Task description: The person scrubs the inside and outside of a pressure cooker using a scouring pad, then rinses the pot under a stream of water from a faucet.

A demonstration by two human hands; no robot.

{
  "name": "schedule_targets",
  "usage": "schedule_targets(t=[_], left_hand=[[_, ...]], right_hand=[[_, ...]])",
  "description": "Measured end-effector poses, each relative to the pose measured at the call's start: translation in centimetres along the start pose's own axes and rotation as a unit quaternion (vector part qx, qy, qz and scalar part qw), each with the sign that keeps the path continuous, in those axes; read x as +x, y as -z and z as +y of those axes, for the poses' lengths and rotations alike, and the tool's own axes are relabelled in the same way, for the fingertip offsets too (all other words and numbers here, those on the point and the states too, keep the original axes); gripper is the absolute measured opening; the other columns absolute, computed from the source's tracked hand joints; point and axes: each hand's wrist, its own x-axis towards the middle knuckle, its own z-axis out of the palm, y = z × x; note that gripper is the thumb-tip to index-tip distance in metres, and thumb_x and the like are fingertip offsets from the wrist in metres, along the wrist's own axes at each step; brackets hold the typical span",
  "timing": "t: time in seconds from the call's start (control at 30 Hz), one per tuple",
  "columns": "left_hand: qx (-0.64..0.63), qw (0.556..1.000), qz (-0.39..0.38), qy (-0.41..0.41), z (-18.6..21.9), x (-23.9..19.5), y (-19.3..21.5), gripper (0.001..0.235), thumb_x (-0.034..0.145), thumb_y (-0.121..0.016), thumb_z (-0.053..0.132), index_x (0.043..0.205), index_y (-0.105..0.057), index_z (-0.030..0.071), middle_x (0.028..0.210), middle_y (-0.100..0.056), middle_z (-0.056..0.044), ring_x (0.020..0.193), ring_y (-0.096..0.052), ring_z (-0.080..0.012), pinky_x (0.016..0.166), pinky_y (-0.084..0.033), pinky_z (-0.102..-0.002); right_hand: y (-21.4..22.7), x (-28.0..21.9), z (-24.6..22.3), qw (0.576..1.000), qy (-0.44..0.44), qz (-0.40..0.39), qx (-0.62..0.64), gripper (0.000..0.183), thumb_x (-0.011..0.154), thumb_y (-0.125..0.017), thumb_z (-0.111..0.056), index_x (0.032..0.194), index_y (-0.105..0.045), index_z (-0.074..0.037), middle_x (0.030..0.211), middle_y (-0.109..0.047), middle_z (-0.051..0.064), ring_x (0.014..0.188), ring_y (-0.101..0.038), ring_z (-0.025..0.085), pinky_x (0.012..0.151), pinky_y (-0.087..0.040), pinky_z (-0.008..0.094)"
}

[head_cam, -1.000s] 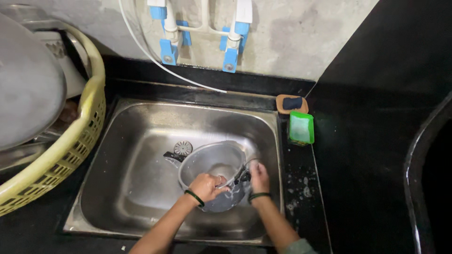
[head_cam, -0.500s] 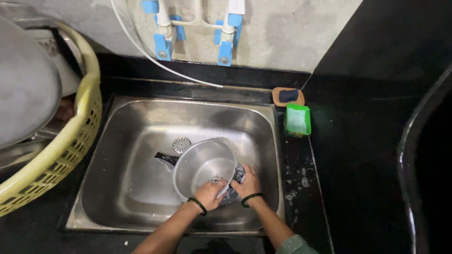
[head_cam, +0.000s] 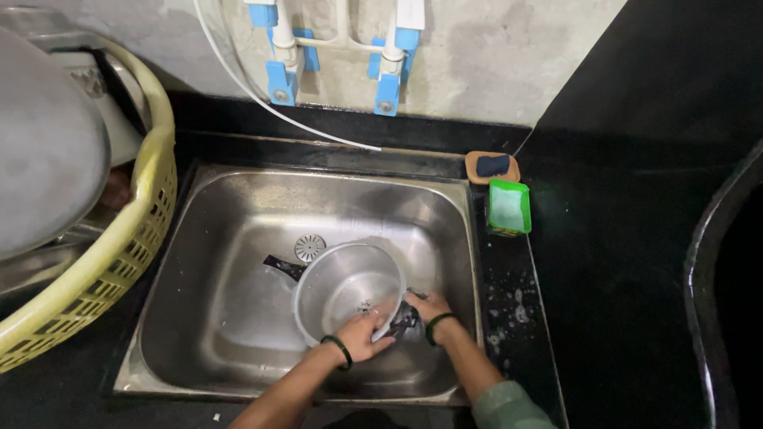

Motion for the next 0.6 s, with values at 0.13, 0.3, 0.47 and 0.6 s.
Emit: schedule_targets(t=[0.13, 0.3, 0.47, 0.6], left_hand=[[-0.296, 0.920, 0.128, 0.222, -1.3, 5.2, 0.0, 0.057, 0.091, -0.061, 0.042, 0.132, -0.060, 0.001, 0.102, -0.070, -0.018, 0.096, -0.062, -0.0373, 0.087, -0.047, -0.047], [-0.514, 0.740, 0.244, 0.358, -2.5, 7.2, 2.2, 0.083, 0.098, -0.051, 0.068, 0.144, -0.059, 0.000, 0.102, -0.064, -0.010, 0.094, -0.053, -0.0307, 0.085, -0.038, -0.045], [-0.332, 0.795, 0.321, 0.392, -3.4, 7.3, 2.0, 0.059, 0.095, -0.057, 0.051, 0.111, -0.070, -0.005, 0.096, -0.072, -0.019, 0.089, -0.066, -0.0295, 0.080, -0.052, -0.044], [-0.281, 0.826, 0.360, 0.330, -4.1, 7.3, -0.1, 0.063, 0.102, -0.049, 0.050, 0.107, -0.070, -0.009, 0.101, -0.072, -0.029, 0.093, -0.068, -0.0378, 0.086, -0.051, -0.045]], right_hand=[[-4.9, -6.0, -2.4, 0.978, 0.112, 0.101, -0.145, 0.053, 0.083, -0.087, -0.031, 0.118, -0.062, 0.000, 0.106, -0.075, 0.006, 0.094, -0.072, 0.014, 0.085, -0.057, 0.033], [-11.0, -14.7, -7.5, 0.851, 0.356, 0.149, -0.356, 0.033, 0.075, -0.084, -0.023, 0.101, -0.070, -0.006, 0.094, -0.074, 0.016, 0.089, -0.072, 0.034, 0.077, -0.056, 0.042], [-10.9, -16.1, -10.3, 0.819, 0.407, 0.082, -0.396, 0.029, 0.078, -0.081, -0.022, 0.100, -0.071, -0.007, 0.096, -0.072, 0.016, 0.087, -0.070, 0.037, 0.072, -0.055, 0.044], [-8.1, -14.0, -12.5, 0.897, 0.282, 0.170, -0.294, 0.033, 0.088, -0.075, -0.029, 0.114, -0.073, -0.009, 0.100, -0.079, 0.013, 0.084, -0.077, 0.029, 0.077, -0.058, 0.041]])
